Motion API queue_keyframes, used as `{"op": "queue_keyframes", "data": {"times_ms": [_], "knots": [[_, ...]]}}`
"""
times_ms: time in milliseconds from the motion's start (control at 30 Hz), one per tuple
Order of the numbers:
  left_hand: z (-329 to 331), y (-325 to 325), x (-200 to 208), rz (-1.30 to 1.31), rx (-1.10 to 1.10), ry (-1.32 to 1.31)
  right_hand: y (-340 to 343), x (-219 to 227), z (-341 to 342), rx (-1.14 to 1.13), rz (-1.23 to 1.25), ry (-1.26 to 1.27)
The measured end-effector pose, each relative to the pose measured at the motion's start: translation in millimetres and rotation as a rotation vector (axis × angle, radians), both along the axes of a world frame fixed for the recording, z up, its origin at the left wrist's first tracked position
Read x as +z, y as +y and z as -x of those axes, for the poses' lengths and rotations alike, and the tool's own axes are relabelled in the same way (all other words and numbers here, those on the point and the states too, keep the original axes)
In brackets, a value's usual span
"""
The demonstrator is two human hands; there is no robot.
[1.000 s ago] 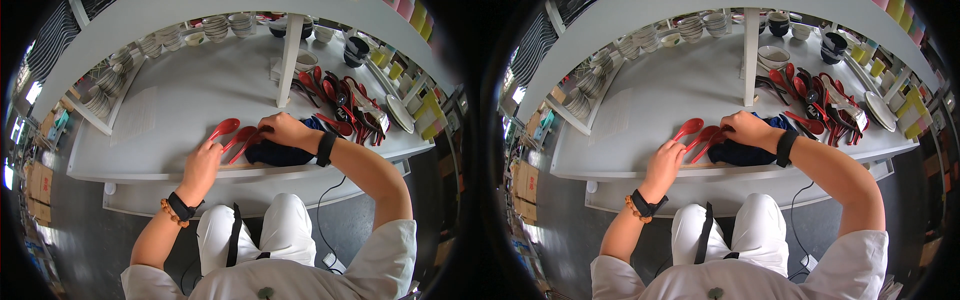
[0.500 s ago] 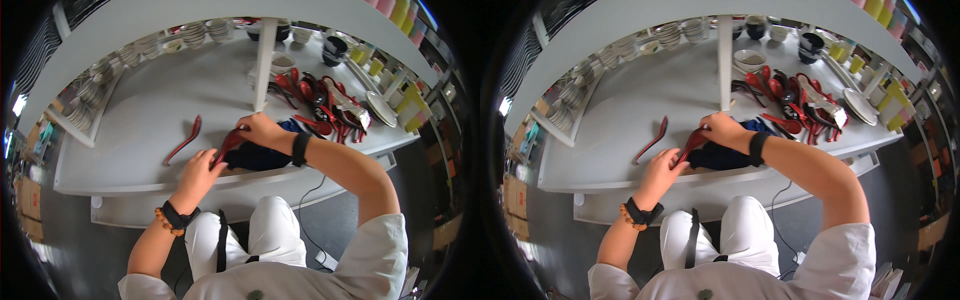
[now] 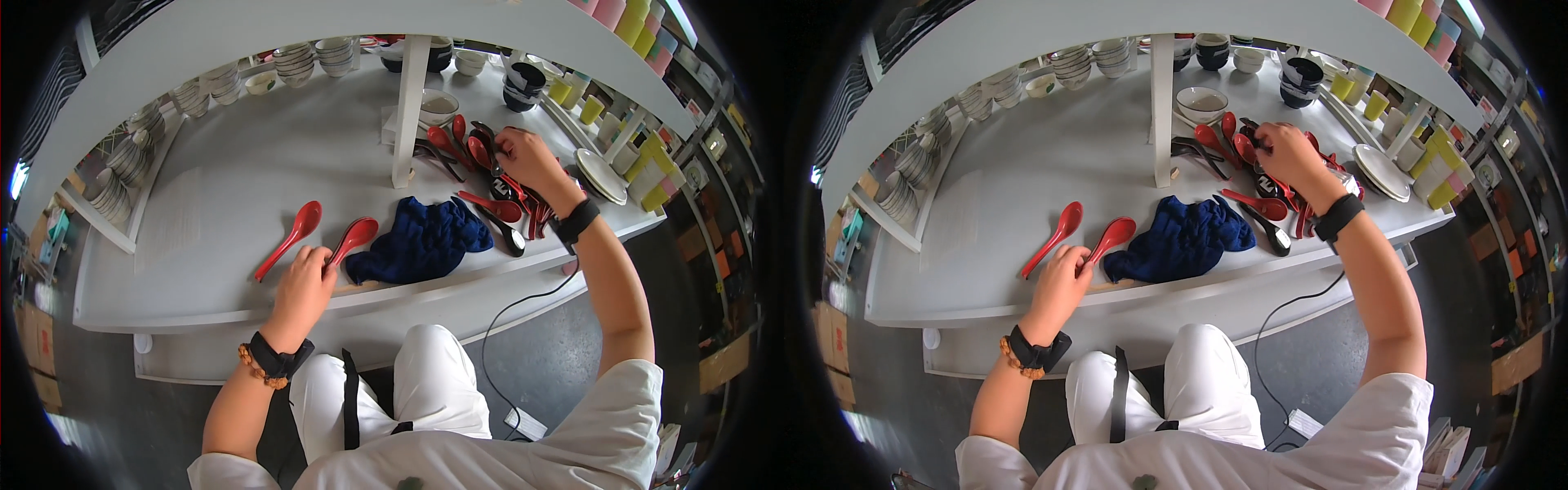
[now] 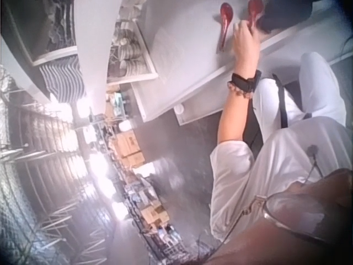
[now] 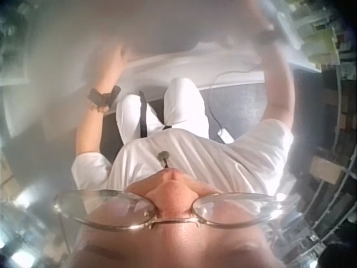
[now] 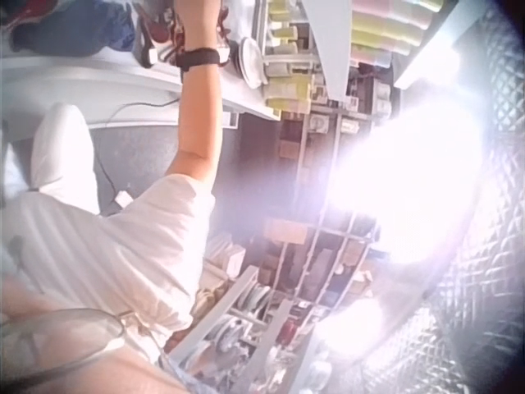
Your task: The person wipes a white display shelf with a blue cloth, moves a paper sheet, and then gathers and stacks several red and black spoons together on the shelf.
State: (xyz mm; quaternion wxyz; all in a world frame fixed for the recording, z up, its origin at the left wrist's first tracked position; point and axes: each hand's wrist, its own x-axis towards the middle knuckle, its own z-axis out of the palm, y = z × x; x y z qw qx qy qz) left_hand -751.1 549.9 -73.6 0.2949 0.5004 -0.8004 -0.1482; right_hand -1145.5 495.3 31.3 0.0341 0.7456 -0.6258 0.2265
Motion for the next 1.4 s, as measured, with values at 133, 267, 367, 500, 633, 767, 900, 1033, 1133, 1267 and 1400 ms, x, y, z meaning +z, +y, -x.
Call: {"op": "queue_keyframes", "data": {"times_ms": [133, 267, 367, 500, 633, 767, 900, 1033, 1133, 1267, 1400], "knots": [[-2.5, -4.3, -5.8, 0.015, 0.003, 0.053, -3.0, -29.0, 31.6, 0.025, -0.062, 0.128], [-7.8, -7.3, -11.3, 0.03, -0.026, 0.141, -1.0, -35.1, 26.4, -0.011, -0.047, 0.084], [-6.6, -8.1, -10.3, 0.043, -0.028, 0.157, -0.7, -35.6, 35.5, 0.034, 0.11, 0.077], [-5.6, -3.0, -6.8, -0.009, 0.015, 0.17, 2.0, -22.8, 43.7, -0.096, 0.045, -0.114], [-3.1, -3.8, -8.9, -0.014, 0.011, 0.186, 6.1, -7.6, 58.4, -0.107, 0.202, -0.531], [-2.4, -1.7, -7.2, -0.019, 0.026, 0.18, 23.0, 29.4, 38.8, -0.121, 0.128, -0.735], [-5.6, -2.6, -9.3, -0.025, 0.044, 0.177, 36.9, 50.7, -11.2, -0.057, -0.031, -1.023], [-6.6, -3.0, -12.4, 0.022, 0.044, 0.173, 41.7, 41.5, -72.4, 0.197, -0.384, -1.369], [-4.4, -3.0, -9.5, 0.026, 0.043, 0.159, 26.7, 20.9, -96.4, 0.26, -0.593, -1.527], [-5.6, -1.2, -10.6, 0.016, 0.065, 0.153, 7.5, 12.6, -146.4, 0.289, -0.836, -1.69], [-2.3, -0.4, -9.0, -0.018, 0.093, 0.162, -11.1, 6.0, -180.1, 0.31, -0.72, -1.78]]}}
